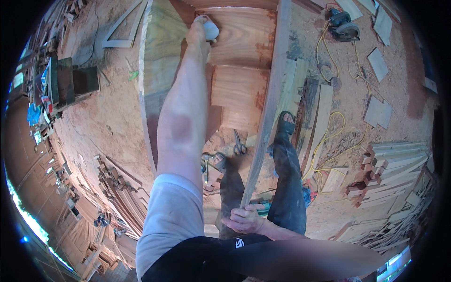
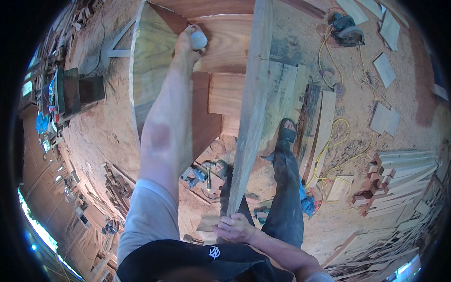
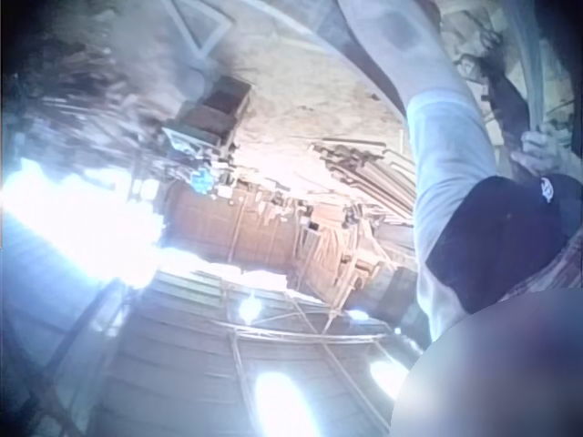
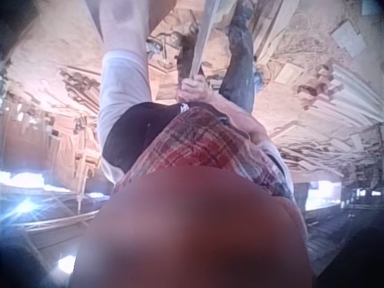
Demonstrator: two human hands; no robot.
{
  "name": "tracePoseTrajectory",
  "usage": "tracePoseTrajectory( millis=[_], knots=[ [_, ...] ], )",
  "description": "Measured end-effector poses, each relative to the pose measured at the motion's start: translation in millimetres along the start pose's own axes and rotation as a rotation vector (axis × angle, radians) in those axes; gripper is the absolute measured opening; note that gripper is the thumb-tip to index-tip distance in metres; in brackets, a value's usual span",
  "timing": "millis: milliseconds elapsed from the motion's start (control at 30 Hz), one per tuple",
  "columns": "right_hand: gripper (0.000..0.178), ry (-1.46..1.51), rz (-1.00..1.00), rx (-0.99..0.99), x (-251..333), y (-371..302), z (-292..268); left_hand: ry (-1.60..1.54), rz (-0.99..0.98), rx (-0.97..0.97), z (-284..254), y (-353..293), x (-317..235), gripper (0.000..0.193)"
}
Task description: The person applies glue to a wooden box, then picks up and inspects a wooden panel. They measure the box with a tape measure, move to a table saw, and measure the saw's fence. The person handles wood pieces and tools throughout the process.
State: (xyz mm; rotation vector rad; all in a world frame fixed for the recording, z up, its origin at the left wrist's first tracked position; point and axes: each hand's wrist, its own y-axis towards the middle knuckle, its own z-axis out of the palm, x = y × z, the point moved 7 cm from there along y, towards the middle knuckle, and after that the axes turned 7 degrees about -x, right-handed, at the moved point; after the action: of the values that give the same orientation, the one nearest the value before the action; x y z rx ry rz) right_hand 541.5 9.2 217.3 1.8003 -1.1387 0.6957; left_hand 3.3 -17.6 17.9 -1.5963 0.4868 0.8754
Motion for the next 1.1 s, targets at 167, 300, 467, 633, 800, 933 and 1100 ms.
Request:
tracePoseTrajectory(
  millis=[167, 300, 467, 633, 800, 933, 1100],
  knots=[
    [0.027, 0.019, 0.022, 0.016, -3.3, 7.9, -2.5, 0.036, 0.106, 0.11, -22.5, -54.7, 25.8, 0.035],
    [0.019, -0.069, -0.006, -0.056, -3.5, 21.5, -7.2, 0.108, 0.418, 0.088, -61.7, -152.1, 39.1, 0.053],
    [0.017, -0.143, 0.015, -0.093, -7.1, 45.5, -16.4, 0.098, 0.503, 0.184, -132.7, -284.0, 56.1, 0.066],
    [0.015, -0.227, 0.099, -0.108, -18.1, 74.4, -29.6, 0.168, 0.575, 0.147, -230.6, -366.5, 81.7, 0.074],
    [0.016, -0.235, 0.071, -0.216, -40.8, 105.4, -48.8, 0.079, 0.41, -0.211, -369.0, -386.6, 157.5, 0.07],
    [0.015, -0.26, 0.136, -0.251, -75.4, 127.3, -67.7, 0.144, 0.208, -0.45, -489.7, -393.0, 241.1, 0.078],
    [0.021, -0.432, 0.154, -0.204, -105.3, 168.1, -90.1, -0.147, 0.132, -0.66, -594.0, -418.2, 297.8, 0.069]
  ],
)
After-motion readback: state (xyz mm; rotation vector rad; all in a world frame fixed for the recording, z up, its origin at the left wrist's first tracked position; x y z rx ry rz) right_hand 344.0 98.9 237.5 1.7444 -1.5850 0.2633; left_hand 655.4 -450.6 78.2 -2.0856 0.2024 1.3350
